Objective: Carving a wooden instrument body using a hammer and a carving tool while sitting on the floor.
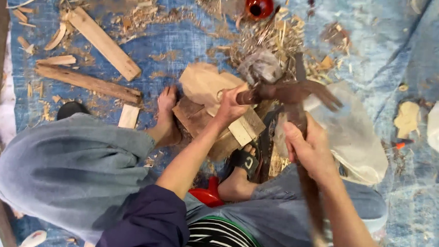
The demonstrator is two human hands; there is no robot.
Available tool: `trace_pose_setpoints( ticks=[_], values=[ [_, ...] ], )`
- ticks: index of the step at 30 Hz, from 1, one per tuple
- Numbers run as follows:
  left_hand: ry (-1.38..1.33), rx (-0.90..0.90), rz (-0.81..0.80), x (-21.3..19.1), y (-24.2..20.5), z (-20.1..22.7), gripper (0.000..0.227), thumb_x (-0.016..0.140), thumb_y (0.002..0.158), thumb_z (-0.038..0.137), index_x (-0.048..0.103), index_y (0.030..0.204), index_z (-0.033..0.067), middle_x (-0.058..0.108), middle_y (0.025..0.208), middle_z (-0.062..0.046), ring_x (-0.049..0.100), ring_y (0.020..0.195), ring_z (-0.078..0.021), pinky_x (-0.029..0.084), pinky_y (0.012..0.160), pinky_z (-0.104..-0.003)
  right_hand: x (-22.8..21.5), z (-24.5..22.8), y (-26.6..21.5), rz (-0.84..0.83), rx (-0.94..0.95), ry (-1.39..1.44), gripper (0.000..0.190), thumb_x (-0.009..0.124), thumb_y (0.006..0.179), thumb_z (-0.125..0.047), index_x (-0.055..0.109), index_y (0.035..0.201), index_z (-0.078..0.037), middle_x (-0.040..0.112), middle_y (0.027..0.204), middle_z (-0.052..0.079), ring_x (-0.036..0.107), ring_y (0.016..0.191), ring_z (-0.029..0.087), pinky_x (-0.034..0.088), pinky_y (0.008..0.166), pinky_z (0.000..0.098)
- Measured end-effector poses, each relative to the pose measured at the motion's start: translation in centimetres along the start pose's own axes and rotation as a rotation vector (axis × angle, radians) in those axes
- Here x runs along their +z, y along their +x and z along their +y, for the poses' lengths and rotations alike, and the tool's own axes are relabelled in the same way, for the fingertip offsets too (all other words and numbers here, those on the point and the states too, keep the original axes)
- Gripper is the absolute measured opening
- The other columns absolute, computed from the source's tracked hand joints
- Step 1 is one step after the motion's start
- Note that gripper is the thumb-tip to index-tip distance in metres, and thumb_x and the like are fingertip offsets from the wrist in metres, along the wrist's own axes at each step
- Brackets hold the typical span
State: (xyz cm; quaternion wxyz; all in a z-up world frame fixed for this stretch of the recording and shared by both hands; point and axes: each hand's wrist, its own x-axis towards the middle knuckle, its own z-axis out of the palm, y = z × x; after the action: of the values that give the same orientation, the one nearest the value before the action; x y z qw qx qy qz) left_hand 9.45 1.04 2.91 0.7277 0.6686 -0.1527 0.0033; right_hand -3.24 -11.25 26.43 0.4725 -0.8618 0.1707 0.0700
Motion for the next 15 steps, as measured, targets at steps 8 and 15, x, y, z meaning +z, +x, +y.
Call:
trace_pose_setpoints(
  ticks=[8, 15],
  values=[
    [0.080, 0.152, -0.092, 1.1, -0.9, -2.3, 0.020, 0.075, 0.065, 0.007, 0.062, 0.075, 0.0179, 0.063, 0.062, -0.004, 0.064, 0.059, -0.0239, 0.053, 0.062, -0.032, 5.9, 12.8, 3.9, 0.013, 0.551, 0.638, 0.032, 0.058, 0.105, -0.045, 0.057, 0.098, -0.014, 0.050, 0.063, 0.003, 0.053, 0.041, 0.018, 0.043, 0.036, 0.0329],
    [0.187, 0.362, -0.150, 2.2, -4.0, -2.3, 0.033, 0.082, 0.060, -0.004, 0.062, 0.082, 0.0089, 0.065, 0.070, -0.013, 0.067, 0.067, -0.0333, 0.058, 0.069, -0.042, 12.3, 22.6, 6.3, -0.097, 0.666, 0.811, 0.029, 0.060, 0.104, -0.038, 0.055, 0.100, -0.010, 0.047, 0.065, 0.004, 0.050, 0.040, 0.019, 0.044, 0.034, 0.0346]
  ],
)
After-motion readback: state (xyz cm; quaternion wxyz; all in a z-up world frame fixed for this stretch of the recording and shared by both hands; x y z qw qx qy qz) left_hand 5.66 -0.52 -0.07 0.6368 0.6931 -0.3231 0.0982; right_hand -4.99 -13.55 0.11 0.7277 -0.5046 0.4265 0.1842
